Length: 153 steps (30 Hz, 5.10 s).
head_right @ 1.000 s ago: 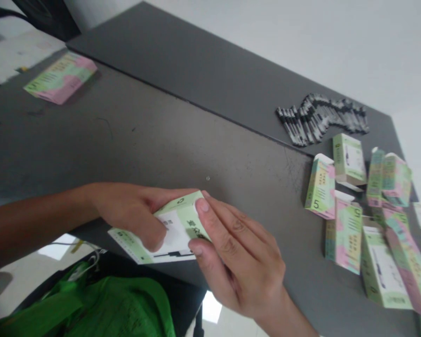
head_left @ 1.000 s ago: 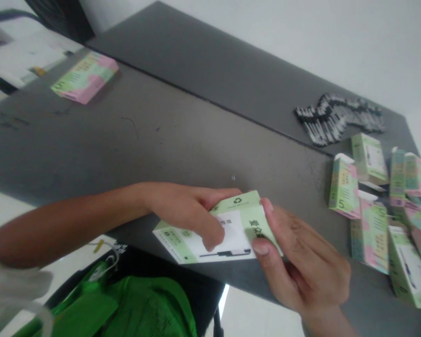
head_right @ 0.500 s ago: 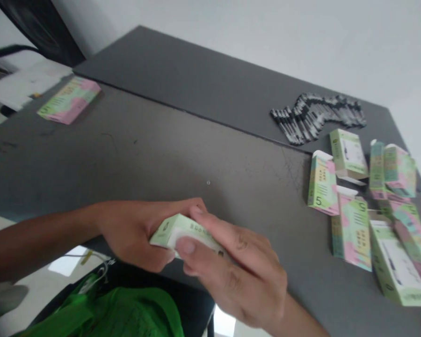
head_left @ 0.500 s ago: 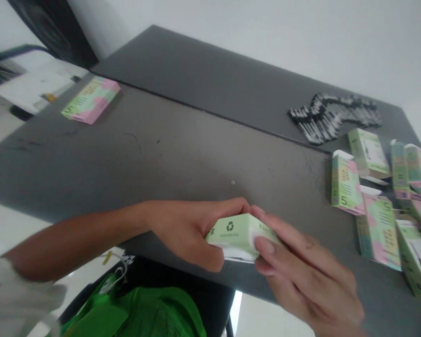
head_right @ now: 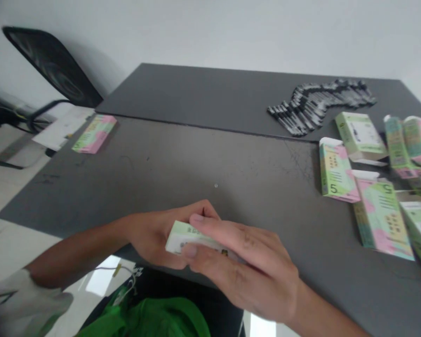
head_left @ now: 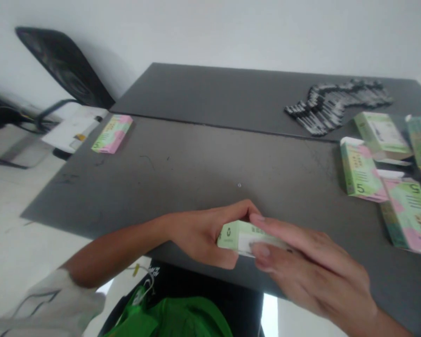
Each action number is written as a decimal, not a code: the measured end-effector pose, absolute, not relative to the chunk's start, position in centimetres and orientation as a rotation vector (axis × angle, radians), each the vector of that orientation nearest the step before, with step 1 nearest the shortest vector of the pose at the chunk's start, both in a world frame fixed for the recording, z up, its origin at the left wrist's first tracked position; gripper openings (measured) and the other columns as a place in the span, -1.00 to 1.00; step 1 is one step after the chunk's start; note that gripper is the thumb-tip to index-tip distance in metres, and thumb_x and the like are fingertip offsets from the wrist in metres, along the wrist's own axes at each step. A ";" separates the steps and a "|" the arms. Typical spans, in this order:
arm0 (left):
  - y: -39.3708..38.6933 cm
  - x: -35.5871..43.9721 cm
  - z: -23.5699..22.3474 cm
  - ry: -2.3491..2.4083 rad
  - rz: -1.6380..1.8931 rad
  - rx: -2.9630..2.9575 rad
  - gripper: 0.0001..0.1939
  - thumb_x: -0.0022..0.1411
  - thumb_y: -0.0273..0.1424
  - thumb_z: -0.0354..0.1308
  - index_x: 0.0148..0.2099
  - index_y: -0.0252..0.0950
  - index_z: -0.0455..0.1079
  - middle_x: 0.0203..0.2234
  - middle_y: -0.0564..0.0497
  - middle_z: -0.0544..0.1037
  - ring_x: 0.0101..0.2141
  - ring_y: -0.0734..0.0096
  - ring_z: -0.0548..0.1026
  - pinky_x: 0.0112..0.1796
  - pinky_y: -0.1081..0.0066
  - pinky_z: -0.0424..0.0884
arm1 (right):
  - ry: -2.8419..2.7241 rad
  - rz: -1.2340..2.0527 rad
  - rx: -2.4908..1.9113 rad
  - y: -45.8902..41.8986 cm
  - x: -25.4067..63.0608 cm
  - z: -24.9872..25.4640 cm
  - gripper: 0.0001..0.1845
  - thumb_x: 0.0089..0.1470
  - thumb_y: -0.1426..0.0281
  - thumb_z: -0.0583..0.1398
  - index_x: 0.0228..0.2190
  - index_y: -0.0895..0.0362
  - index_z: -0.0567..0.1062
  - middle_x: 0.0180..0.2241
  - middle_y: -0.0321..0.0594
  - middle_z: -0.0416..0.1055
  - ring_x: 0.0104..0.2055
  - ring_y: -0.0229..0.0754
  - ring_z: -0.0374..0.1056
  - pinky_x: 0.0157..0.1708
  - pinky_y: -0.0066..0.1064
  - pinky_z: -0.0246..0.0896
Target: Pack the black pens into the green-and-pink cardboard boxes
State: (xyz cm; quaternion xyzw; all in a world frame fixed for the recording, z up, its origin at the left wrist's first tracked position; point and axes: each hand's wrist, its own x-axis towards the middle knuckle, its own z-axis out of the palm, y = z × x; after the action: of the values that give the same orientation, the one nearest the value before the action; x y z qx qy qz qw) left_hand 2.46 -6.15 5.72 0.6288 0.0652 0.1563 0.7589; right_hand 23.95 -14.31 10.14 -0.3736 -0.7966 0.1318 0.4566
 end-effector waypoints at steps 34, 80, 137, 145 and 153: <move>-5.7 3.7 5.4 0.401 0.164 0.894 -0.45 -0.07 -0.33 0.58 -0.01 -0.32 0.58 -0.29 -0.09 0.71 -0.31 0.20 0.66 -0.29 0.29 0.60 | -1.795 0.304 -0.953 -12.8 25.4 7.7 -0.38 0.10 0.34 0.50 0.19 0.03 0.59 0.11 -0.09 0.64 0.02 0.00 0.66 -0.01 -0.25 0.66; -5.3 3.5 5.5 0.372 0.316 0.932 -0.52 -0.07 -0.44 0.51 -0.04 -0.28 0.58 -0.29 -0.03 0.67 -0.35 0.27 0.60 -0.31 0.34 0.54 | -1.824 0.372 -1.002 -12.5 25.4 5.4 -0.11 0.23 0.27 0.40 0.47 0.01 0.22 0.20 -0.03 0.57 0.08 0.04 0.62 0.04 -0.14 0.61; -5.8 4.4 3.5 0.430 0.281 0.951 -0.68 -0.10 -0.40 0.54 -0.23 -0.29 0.61 -0.39 0.05 0.65 -0.44 0.40 0.56 -0.37 0.44 0.52 | -1.936 0.224 -0.790 -11.4 25.5 6.2 -0.45 0.17 0.57 0.36 0.18 0.12 0.55 0.15 -0.04 0.57 0.14 -0.02 0.54 0.12 -0.13 0.51; -4.3 4.6 4.3 0.306 0.304 0.876 -0.36 -0.01 -0.22 0.57 0.12 -0.25 0.58 -0.18 -0.09 0.70 -0.24 0.06 0.71 -0.18 0.13 0.64 | -1.863 0.226 -0.888 -10.4 28.4 3.3 -0.13 0.40 -0.01 0.10 0.52 0.14 0.08 0.27 0.14 0.48 0.16 0.23 0.55 0.03 0.03 0.47; -1.5 -0.1 8.5 0.309 0.692 0.811 -0.36 0.08 -0.02 0.49 0.08 -0.31 0.54 -0.04 -0.30 0.70 -0.17 -0.02 0.74 -0.13 0.09 0.67 | -1.620 0.216 -1.283 -7.6 30.0 2.2 -0.06 0.35 -0.15 0.00 0.52 0.12 0.06 0.04 0.14 0.63 -0.09 0.29 0.58 0.14 0.30 0.29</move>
State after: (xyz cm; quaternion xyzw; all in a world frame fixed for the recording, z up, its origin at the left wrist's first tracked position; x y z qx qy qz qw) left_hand -0.07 -1.45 8.45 0.3849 0.1467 0.3283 0.8500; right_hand 30.04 -7.57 2.21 -0.5320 -0.6721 0.0895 0.5072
